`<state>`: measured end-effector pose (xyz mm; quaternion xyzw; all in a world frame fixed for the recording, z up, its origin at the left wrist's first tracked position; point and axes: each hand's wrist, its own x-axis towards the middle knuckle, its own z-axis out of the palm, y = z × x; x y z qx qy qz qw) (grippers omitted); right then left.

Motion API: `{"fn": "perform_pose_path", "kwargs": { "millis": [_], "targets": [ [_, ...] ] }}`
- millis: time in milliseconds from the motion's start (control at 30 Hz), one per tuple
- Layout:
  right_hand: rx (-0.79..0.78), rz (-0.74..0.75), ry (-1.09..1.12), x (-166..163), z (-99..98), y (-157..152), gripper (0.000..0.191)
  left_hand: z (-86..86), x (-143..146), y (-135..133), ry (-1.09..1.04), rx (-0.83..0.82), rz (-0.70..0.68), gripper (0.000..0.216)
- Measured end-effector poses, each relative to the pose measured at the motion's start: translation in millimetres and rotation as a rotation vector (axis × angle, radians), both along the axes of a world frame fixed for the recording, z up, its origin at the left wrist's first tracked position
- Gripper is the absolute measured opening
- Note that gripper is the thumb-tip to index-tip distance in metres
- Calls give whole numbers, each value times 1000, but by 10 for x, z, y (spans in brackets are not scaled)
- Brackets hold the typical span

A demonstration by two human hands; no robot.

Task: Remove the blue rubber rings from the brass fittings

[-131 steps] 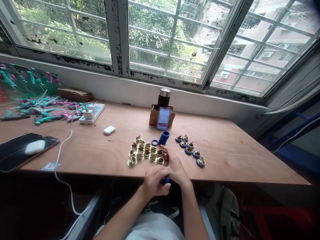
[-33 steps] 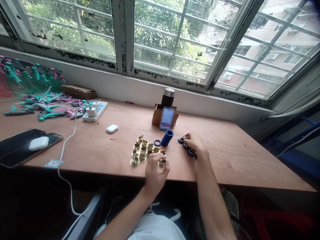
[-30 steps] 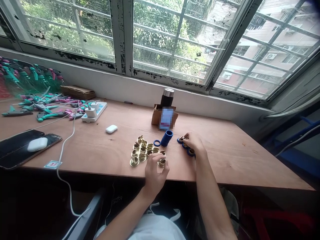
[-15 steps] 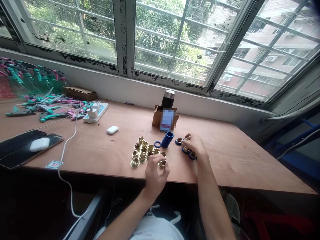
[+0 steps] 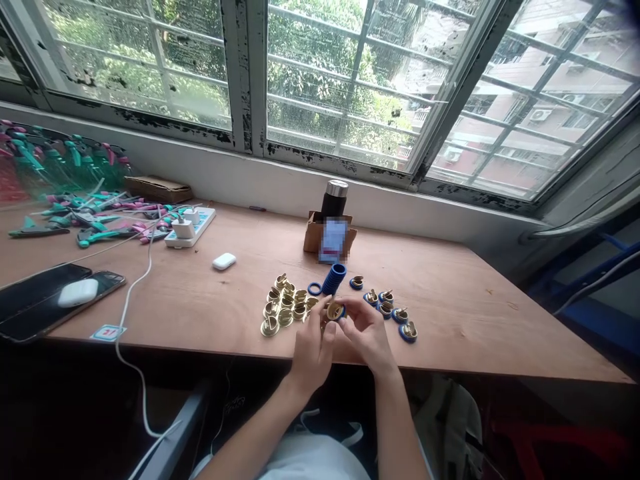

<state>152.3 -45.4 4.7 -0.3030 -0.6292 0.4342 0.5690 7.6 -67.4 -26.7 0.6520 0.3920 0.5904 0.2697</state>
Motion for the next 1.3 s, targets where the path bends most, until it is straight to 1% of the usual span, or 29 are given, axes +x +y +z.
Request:
{"fn": "perform_pose_path", "kwargs": {
  "millis": [67, 167, 267, 367, 467, 567, 667, 767, 900, 1067, 1167, 1300],
  "targets": [
    [29, -34, 40, -13, -103, -14, 23, 9, -8, 2, 9, -15, 21, 41],
    [61, -86, 30, 30, -178, -23, 20, 11, -6, 2, 33, -8, 44, 43],
    [57, -69, -25, 62, -188, -43, 15, 17, 0, 4, 61, 33, 56, 44],
    [56, -59, -79, 61, -176, -58, 9, 37, 0, 7, 69, 69, 57, 39],
    [67, -86, -134, 63, -171, -64, 14, 55, -7, 5, 75, 107, 61, 41],
    [25, -25, -143, 79, -182, -77, 21, 60, -20, 0, 89, 127, 27, 47],
    [-45, 73, -70, 97, -204, -93, 23, 49, -33, 4, 101, 155, -37, 50],
    [-90, 109, 8, 109, -229, -100, 29, 31, -38, 14, 117, 193, -93, 53],
    [-119, 111, 47, 127, -280, -87, 30, 3, -35, 31, 138, 226, -143, 59],
    [-125, 90, 79, 154, -354, -61, 23, -39, -31, 59, 157, 273, -185, 60],
    [-113, 88, 82, 154, -358, -57, 15, -49, -26, 70, 164, 299, -184, 60],
    [-105, 69, 55, 143, -330, -61, 15, -37, -27, 64, 186, 301, -195, 59]
  ]
}}
